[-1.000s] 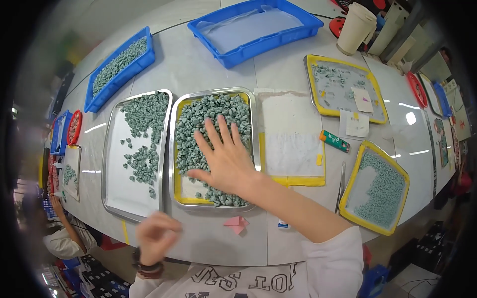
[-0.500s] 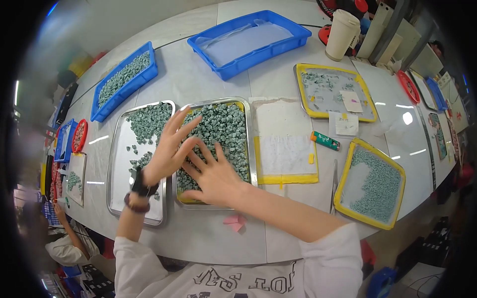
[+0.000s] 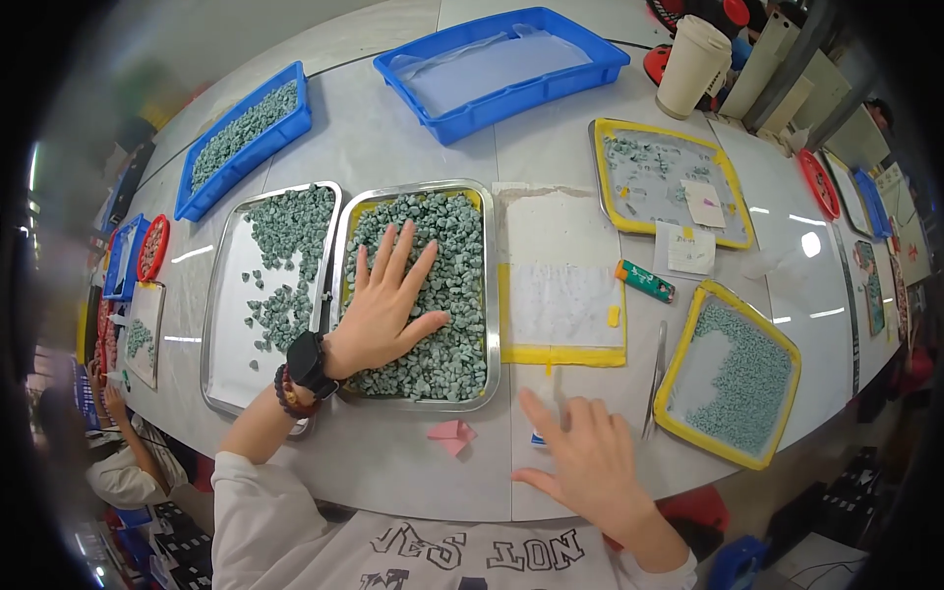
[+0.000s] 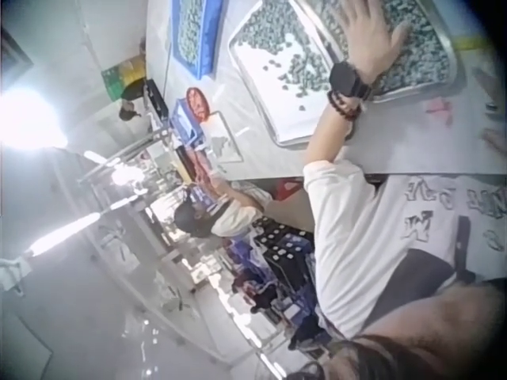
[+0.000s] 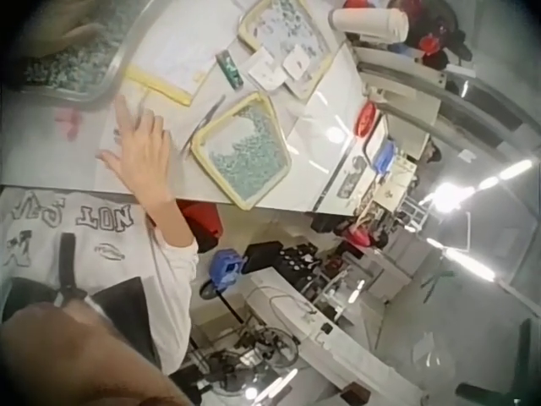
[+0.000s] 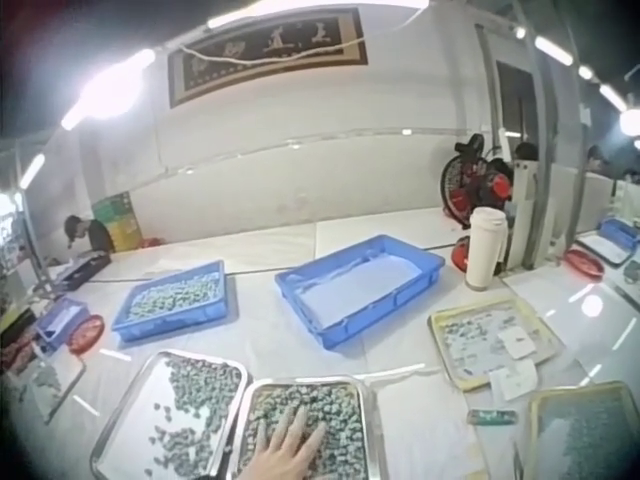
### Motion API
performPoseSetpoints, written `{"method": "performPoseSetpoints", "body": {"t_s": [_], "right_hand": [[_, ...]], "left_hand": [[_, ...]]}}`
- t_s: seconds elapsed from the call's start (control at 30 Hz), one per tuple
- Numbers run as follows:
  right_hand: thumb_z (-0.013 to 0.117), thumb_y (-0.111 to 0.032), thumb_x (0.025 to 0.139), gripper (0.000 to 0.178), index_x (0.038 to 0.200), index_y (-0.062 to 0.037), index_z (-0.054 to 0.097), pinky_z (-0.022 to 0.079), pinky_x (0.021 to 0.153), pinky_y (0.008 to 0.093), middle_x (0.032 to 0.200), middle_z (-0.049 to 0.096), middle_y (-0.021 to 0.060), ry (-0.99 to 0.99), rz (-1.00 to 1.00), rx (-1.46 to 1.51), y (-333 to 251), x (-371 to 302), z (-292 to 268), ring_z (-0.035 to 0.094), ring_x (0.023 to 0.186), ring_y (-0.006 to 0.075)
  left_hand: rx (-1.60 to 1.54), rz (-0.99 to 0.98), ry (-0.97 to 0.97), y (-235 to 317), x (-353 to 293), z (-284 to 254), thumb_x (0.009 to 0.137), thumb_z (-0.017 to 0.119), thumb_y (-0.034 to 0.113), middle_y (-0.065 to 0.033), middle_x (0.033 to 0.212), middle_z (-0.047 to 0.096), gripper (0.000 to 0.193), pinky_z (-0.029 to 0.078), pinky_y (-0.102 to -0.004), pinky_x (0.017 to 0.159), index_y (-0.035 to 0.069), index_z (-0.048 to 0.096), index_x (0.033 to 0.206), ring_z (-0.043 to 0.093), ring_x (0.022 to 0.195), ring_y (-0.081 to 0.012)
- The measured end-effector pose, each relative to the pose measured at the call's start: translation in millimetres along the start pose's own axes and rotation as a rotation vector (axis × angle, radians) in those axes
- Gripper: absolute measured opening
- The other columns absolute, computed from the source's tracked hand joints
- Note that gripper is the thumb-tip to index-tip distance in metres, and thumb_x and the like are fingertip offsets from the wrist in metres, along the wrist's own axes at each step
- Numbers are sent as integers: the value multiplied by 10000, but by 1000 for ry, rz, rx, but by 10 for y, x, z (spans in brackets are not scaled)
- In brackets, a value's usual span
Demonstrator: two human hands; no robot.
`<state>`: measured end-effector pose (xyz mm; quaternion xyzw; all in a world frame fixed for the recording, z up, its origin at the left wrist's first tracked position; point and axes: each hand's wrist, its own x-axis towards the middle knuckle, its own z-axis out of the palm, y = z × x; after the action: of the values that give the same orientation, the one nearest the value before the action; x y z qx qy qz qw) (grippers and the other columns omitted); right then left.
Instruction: Assembling small green plastic components at a workbench in a factory setting.
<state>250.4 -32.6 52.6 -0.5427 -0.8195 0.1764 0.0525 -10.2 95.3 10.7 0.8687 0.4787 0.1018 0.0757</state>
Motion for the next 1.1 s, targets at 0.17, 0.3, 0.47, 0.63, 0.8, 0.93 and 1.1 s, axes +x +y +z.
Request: {"method": "performPoseSetpoints", "body": {"t_s": [0.17,0.3,0.47,0.63,0.8,0.93,1.1], "right_hand": [[786,-296,617,617,1156,-116,544,398,664,376,832,446,77,123,-78,107,153,-48,366,465,742,271],[807,-233,581,599,1097,-109,530,398,637,379,828,438,93,227,-86,223,134,-58,417,460,731,283],[815,-175,561,614,1087,-108,506,394,624,383,825,433,104,305,-137,312,163,-4,518,458,728,288],[822,-152,541,635,1080,-108,489,393,624,381,828,433,110,362,-88,314,163,-19,600,457,726,290],[821,-132,531,637,1076,-107,491,391,620,379,836,435,110,403,-78,327,161,-25,638,457,726,287],[817,-109,528,641,1077,-107,487,390,623,374,843,438,110,411,-85,333,151,-26,641,458,727,283],[808,-77,531,645,1080,-97,471,394,637,360,860,451,108,425,-16,380,182,-79,671,464,742,273]], "left_hand": [[-58,70,97,418,-379,-348,788,550,609,-236,1477,173,861,91,-635,1042,99,277,1426,134,1365,-437],[28,-6,-59,483,-642,5,723,565,688,-252,1484,139,953,53,-604,1063,96,300,1421,115,1376,-431],[49,-22,-59,327,-552,103,713,558,707,-255,1482,141,972,56,-603,1064,97,293,1422,113,1376,-430],[42,18,-49,234,-446,117,728,538,708,-241,1485,147,961,61,-605,1065,98,282,1425,115,1379,-417],[22,56,-25,174,-336,135,737,535,698,-222,1488,157,945,61,-604,1068,102,279,1424,123,1383,-395],[14,88,19,108,-255,70,746,565,654,-213,1491,158,921,78,-591,1074,107,274,1427,142,1381,-386],[-152,40,289,-58,-335,-322,748,679,361,-205,1411,306,620,201,-564,1060,108,469,1274,209,1353,-394]]}}
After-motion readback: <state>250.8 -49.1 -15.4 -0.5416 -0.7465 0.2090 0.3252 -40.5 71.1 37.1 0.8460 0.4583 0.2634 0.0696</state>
